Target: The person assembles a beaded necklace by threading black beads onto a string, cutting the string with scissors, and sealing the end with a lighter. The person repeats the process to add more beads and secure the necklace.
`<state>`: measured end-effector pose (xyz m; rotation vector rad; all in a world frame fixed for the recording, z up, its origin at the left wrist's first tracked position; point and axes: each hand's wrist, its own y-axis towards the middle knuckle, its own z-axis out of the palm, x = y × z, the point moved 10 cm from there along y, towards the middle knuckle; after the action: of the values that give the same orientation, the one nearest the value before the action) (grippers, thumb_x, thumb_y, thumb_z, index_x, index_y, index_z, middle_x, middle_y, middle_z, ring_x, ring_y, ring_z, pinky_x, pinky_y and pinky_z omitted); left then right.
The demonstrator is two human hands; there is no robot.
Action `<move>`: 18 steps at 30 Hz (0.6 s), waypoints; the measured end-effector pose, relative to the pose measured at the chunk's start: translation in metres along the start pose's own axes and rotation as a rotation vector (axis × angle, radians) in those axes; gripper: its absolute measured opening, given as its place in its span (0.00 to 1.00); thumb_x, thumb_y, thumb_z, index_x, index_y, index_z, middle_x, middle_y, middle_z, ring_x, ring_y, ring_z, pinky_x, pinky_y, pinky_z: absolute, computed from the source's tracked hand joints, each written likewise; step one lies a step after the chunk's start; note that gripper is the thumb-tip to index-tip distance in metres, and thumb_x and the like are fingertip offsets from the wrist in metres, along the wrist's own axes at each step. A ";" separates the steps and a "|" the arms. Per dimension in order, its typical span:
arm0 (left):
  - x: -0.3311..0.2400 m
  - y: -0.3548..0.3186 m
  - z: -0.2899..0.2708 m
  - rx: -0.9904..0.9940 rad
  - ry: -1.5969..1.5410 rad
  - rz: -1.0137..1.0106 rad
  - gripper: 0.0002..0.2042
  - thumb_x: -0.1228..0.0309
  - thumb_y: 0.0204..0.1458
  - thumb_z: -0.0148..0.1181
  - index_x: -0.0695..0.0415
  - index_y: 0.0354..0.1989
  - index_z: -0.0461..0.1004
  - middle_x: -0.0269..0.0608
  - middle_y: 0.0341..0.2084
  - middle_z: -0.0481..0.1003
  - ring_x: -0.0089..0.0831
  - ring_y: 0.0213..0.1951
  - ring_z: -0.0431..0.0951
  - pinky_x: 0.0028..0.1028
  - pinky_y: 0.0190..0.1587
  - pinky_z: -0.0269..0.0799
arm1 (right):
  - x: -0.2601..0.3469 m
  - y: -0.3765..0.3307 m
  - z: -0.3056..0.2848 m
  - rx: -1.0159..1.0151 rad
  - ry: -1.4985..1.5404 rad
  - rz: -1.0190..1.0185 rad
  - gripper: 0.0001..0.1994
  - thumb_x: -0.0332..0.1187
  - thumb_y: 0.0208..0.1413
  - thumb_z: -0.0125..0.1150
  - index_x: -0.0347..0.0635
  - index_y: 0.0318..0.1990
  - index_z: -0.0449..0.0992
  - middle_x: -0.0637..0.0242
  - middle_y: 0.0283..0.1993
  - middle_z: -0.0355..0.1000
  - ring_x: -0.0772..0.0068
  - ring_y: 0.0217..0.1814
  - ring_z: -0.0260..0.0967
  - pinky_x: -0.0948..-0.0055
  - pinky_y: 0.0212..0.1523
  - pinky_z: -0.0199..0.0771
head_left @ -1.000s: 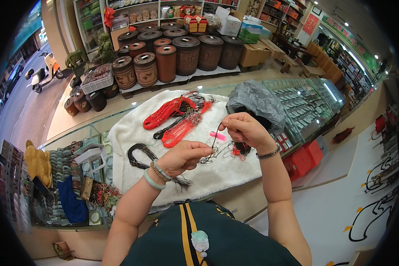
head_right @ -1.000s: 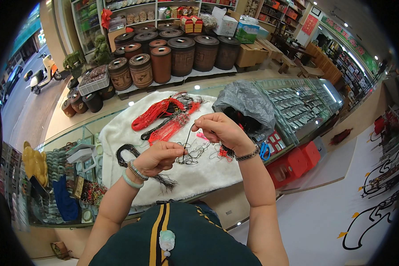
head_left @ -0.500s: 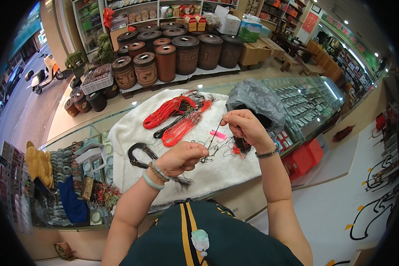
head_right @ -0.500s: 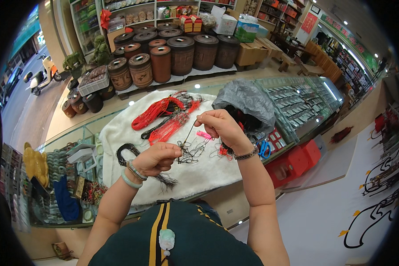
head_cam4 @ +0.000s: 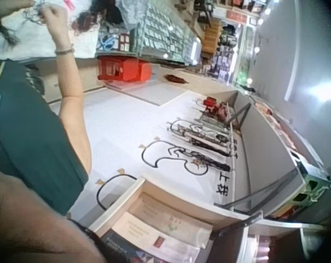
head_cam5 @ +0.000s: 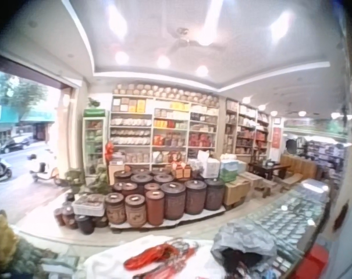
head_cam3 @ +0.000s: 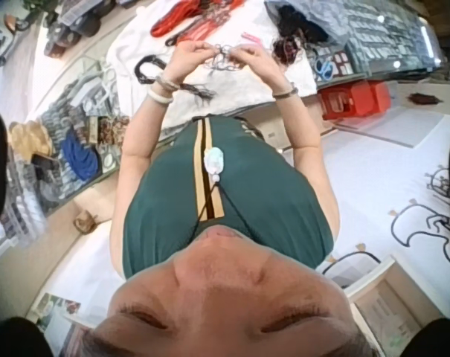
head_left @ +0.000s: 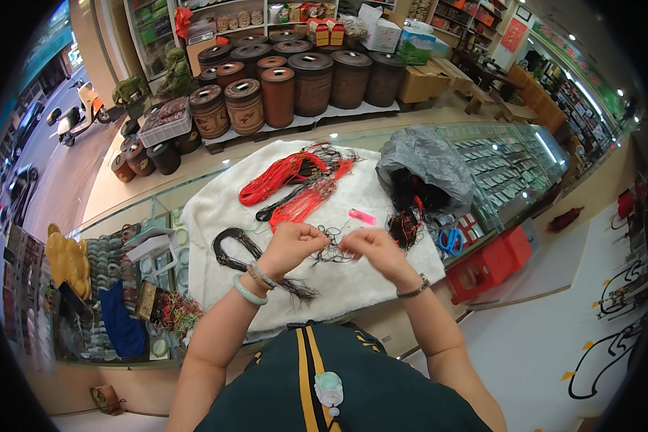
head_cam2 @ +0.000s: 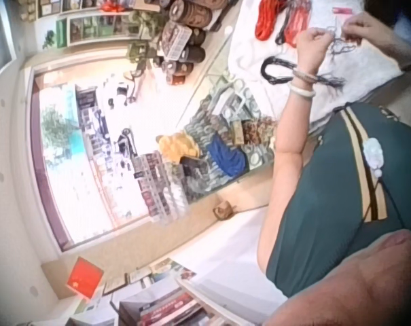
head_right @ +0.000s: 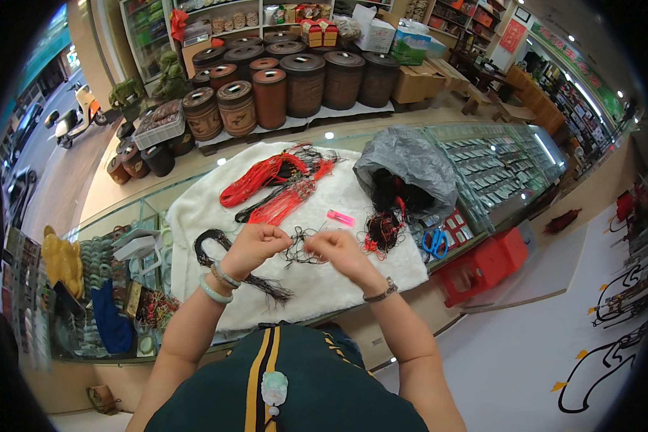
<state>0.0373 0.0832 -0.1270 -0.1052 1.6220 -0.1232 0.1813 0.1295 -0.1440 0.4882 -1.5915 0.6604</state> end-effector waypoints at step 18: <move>-0.027 -0.085 0.036 -0.078 0.576 0.398 0.10 0.69 0.47 0.66 0.60 0.36 0.77 0.41 0.25 0.78 0.31 0.24 0.79 0.26 0.27 0.74 | -0.032 0.008 0.053 0.074 0.818 0.235 0.11 0.35 0.65 0.50 0.39 0.47 0.71 0.66 0.34 0.73 0.77 0.35 0.70 0.75 0.40 0.72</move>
<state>0.0742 0.0026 -0.0903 0.2134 2.1886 0.2386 0.1404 0.0978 -0.1795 0.0490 -0.8513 0.9484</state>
